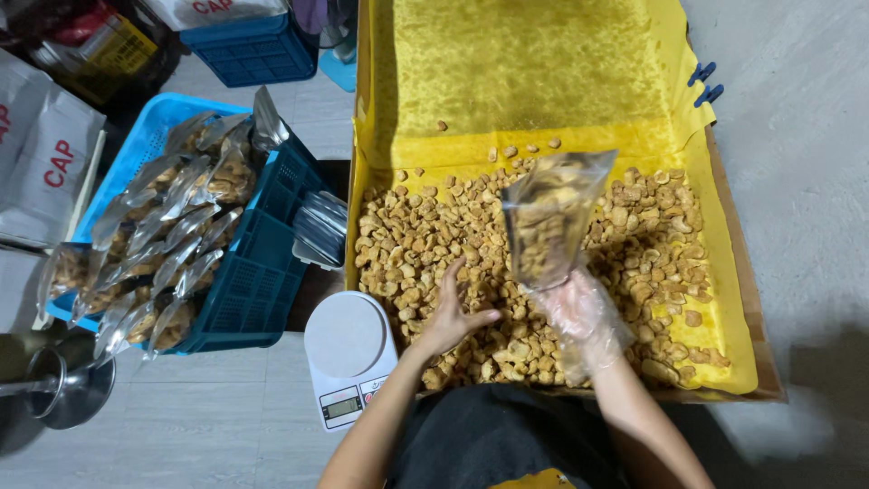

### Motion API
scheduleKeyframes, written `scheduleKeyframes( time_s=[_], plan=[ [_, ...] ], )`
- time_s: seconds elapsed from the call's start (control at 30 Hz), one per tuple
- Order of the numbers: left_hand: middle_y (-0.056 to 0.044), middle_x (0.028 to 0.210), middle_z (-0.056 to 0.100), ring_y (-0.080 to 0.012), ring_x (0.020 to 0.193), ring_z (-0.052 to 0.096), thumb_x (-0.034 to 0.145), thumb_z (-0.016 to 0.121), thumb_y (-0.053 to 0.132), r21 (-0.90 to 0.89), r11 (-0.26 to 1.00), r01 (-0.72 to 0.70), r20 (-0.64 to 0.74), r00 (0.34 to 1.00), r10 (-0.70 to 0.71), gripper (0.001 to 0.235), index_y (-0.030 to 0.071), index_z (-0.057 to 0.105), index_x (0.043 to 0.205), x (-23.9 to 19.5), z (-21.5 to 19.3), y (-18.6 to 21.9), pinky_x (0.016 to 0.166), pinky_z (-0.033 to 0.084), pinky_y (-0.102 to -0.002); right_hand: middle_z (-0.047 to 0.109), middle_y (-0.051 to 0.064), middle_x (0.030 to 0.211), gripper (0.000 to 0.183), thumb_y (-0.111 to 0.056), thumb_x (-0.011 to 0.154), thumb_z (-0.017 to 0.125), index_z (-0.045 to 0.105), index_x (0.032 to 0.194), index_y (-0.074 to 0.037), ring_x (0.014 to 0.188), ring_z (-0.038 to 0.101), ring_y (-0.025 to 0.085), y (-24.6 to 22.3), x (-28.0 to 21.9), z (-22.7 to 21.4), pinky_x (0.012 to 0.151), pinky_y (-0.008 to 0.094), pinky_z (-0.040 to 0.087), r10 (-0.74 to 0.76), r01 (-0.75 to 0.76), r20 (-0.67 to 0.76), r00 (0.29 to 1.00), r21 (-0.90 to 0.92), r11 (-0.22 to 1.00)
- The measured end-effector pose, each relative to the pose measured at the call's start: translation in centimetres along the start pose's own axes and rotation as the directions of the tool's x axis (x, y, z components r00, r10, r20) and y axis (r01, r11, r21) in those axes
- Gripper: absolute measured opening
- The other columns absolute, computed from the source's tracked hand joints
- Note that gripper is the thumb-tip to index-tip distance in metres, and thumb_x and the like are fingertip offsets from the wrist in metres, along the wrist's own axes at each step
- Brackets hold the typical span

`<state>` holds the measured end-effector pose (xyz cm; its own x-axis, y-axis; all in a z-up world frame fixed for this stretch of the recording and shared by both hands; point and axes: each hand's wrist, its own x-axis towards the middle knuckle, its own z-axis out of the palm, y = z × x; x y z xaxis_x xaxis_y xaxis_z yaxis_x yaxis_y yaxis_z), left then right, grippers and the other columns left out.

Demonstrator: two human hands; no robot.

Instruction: The person fills small clear plastic bags with pieces of fried snacks from a large bin, using their hands and weighing each bag on a digital scale.

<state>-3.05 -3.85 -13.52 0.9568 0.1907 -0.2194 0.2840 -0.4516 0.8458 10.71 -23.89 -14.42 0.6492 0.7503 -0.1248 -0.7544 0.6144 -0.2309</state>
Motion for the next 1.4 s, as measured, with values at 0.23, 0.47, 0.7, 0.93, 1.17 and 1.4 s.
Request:
scheduleKeyframes(
  time_s=[0.23,0.47,0.7,0.93,1.17,1.4],
  plan=[
    [-0.022,0.143,0.047,-0.035,0.131,0.055,0.063,0.088,0.047,-0.391,0.913,-0.118,-0.36,0.932,-0.034,0.115,0.002,0.024,0.147,-0.9,-3.1,2.3,0.108,0.049,-0.05,0.053,0.023,0.138,0.073,-0.028,0.085,0.077,0.045,0.145,-0.001,0.127,0.055,0.032,8.0,1.3,1.3,0.106,0.048,0.051,0.404,-0.366,-0.259,0.877,0.184,0.912],
    [-0.016,0.111,0.067,-0.026,0.102,0.066,0.073,0.088,0.013,-0.397,0.911,-0.112,-0.583,0.797,-0.156,0.064,-0.004,0.051,0.122,-6.4,-7.9,-4.8,0.091,0.054,-0.035,0.066,0.012,0.124,0.037,-0.027,0.1,0.054,0.06,0.127,-0.002,0.116,0.061,0.022,0.3,8.9,2.0,0.098,0.033,0.052,0.283,-0.618,-0.58,0.764,-0.784,0.061],
    [-0.016,0.119,0.063,-0.024,0.109,0.064,0.07,0.087,0.012,-0.39,0.916,-0.096,-0.653,0.73,-0.202,0.071,-0.002,0.046,0.126,-8.9,-8.2,-6.5,0.094,0.052,-0.036,0.07,0.01,0.088,0.028,-0.022,0.099,0.058,0.066,0.123,-0.011,0.057,0.055,0.016,-5.3,21.5,-5.4,0.056,0.033,0.051,-0.087,-0.485,-0.478,0.874,-0.844,-0.229],
    [-0.016,0.117,0.066,-0.0251,0.107,0.066,0.066,0.09,0.01,-0.399,0.917,0.007,-0.601,0.753,-0.267,0.074,-0.002,0.047,0.125,-8.3,-7.9,-5.9,0.093,0.053,-0.037,0.074,0.013,0.105,0.024,-0.016,0.085,0.068,0.075,0.107,-0.012,0.092,0.071,0.028,-3.9,33.6,-12.7,0.086,0.04,0.058,-0.066,-0.104,-0.08,0.995,-0.77,-0.629],
    [-0.016,0.112,0.071,-0.0251,0.103,0.068,0.067,0.092,0.011,-0.352,0.935,0.052,-0.575,0.776,-0.26,0.057,-0.001,0.055,0.108,-5.7,-7.6,-6.7,0.09,0.053,-0.037,0.071,0.021,0.107,0.024,-0.02,0.103,0.053,0.069,0.111,-0.004,0.094,0.072,0.032,2.0,34.5,-13.6,0.084,0.044,0.06,-0.001,-0.224,-0.449,0.894,-0.444,-0.867],
    [-0.018,0.105,0.071,-0.0231,0.099,0.067,0.068,0.094,0.023,-0.281,0.954,0.103,-0.564,0.787,-0.251,0.067,-0.004,0.051,0.112,-3.5,-9.0,-5.7,0.089,0.053,-0.036,0.068,0.019,0.103,0.022,-0.017,0.104,0.049,0.064,0.113,-0.004,0.091,0.066,0.029,0.7,29.3,-3.7,0.082,0.043,0.058,0.004,-0.206,-0.452,0.892,-0.415,-0.886]
  ],
)
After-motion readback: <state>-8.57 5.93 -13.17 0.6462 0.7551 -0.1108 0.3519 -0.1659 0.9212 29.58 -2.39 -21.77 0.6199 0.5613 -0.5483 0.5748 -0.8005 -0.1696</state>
